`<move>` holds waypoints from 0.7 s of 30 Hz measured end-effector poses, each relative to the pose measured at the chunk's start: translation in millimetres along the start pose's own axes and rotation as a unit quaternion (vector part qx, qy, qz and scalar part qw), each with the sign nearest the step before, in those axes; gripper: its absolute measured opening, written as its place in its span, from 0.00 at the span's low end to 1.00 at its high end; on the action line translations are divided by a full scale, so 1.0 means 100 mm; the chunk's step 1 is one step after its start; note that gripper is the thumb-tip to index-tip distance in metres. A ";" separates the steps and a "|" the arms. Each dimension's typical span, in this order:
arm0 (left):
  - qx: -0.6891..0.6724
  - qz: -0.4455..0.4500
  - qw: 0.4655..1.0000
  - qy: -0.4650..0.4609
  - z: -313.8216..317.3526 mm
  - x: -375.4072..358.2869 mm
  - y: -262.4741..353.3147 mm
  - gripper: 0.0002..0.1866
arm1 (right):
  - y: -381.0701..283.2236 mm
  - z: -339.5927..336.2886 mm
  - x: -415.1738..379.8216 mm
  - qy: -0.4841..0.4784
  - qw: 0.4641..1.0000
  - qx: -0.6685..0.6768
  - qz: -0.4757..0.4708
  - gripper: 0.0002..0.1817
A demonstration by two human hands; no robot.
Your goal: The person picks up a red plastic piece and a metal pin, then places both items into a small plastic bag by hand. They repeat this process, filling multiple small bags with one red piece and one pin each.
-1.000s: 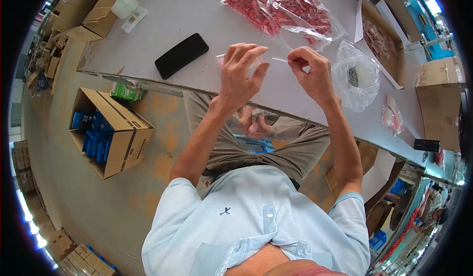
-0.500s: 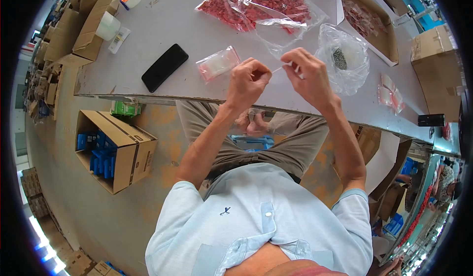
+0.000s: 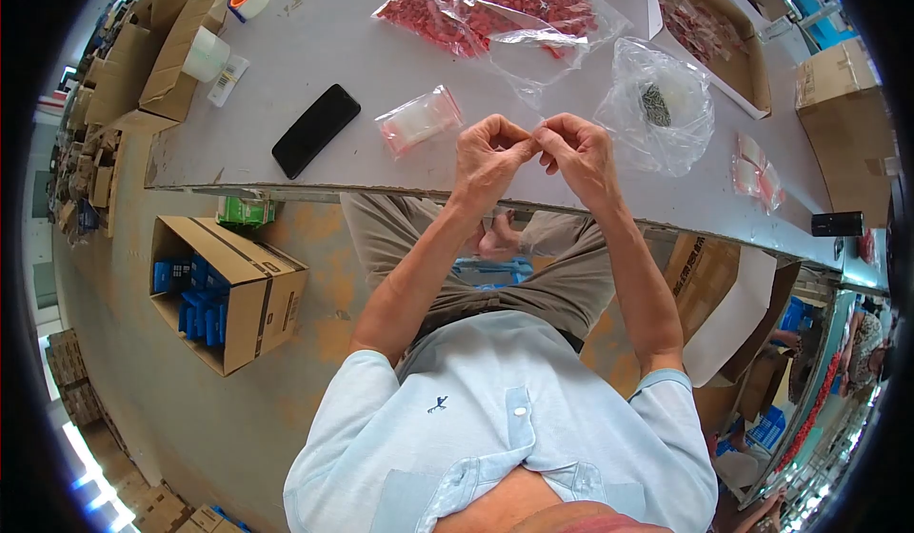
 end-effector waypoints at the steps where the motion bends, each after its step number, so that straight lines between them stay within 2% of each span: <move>1: 0.000 -0.001 1.000 0.000 0.00 0.00 0.00 0.06 | 0.00 0.00 0.00 -0.003 1.000 0.021 0.001 0.11; 4: -0.061 -0.022 0.998 -0.029 0.00 0.00 -0.02 0.05 | 0.05 -0.02 0.00 -0.004 0.999 0.036 -0.004 0.09; 6: -0.147 -0.047 0.986 -0.058 0.01 0.00 -0.07 0.04 | 0.06 -0.02 -0.02 -0.001 1.000 0.030 -0.009 0.08; 8: -0.163 -0.030 0.985 -0.038 0.06 -0.01 -0.14 0.04 | -0.09 -0.02 -0.06 0.045 0.982 -0.134 -0.127 0.04; 9: -0.178 -0.013 0.984 -0.016 0.09 -0.02 -0.14 0.04 | -0.10 0.00 -0.05 0.046 0.982 -0.136 -0.127 0.04; 11: -0.203 0.000 0.979 0.006 0.15 -0.04 -0.14 0.04 | -0.22 0.04 -0.08 0.089 0.930 -0.255 -0.250 0.02; 15: -0.242 0.031 0.969 0.044 0.19 -0.05 -0.17 0.05 | -0.22 0.05 -0.07 0.084 0.925 -0.273 -0.249 0.02; 16: -0.242 0.031 0.969 0.044 0.19 -0.05 -0.16 0.05 | -0.19 0.03 -0.06 0.091 0.943 -0.226 -0.225 0.01; 18: -0.111 0.024 0.992 0.063 0.18 -0.05 -0.10 0.03 | -0.14 -0.01 -0.06 0.097 0.958 -0.179 -0.201 0.01; 19: -0.111 0.023 0.992 0.064 0.18 -0.06 -0.06 0.03 | -0.06 -0.04 -0.06 0.089 0.978 -0.119 -0.147 0.02; 20: -0.026 0.048 0.996 0.077 0.17 -0.06 0.01 0.03 | 0.00 -0.06 -0.05 0.080 0.991 -0.060 -0.095 0.04; 21: 0.058 0.072 0.992 0.090 0.17 -0.07 0.06 0.03 | -0.01 -0.05 -0.04 0.079 0.991 -0.059 -0.095 0.04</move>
Point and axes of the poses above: each hand's wrist, its own x-axis towards the middle knuckle, its own z-axis out of the palm, y = z × x, the point moved 4 cm from there along x, towards the middle knuckle, and after that the axes turned 6 degrees about -z, right-handed, at the moved point
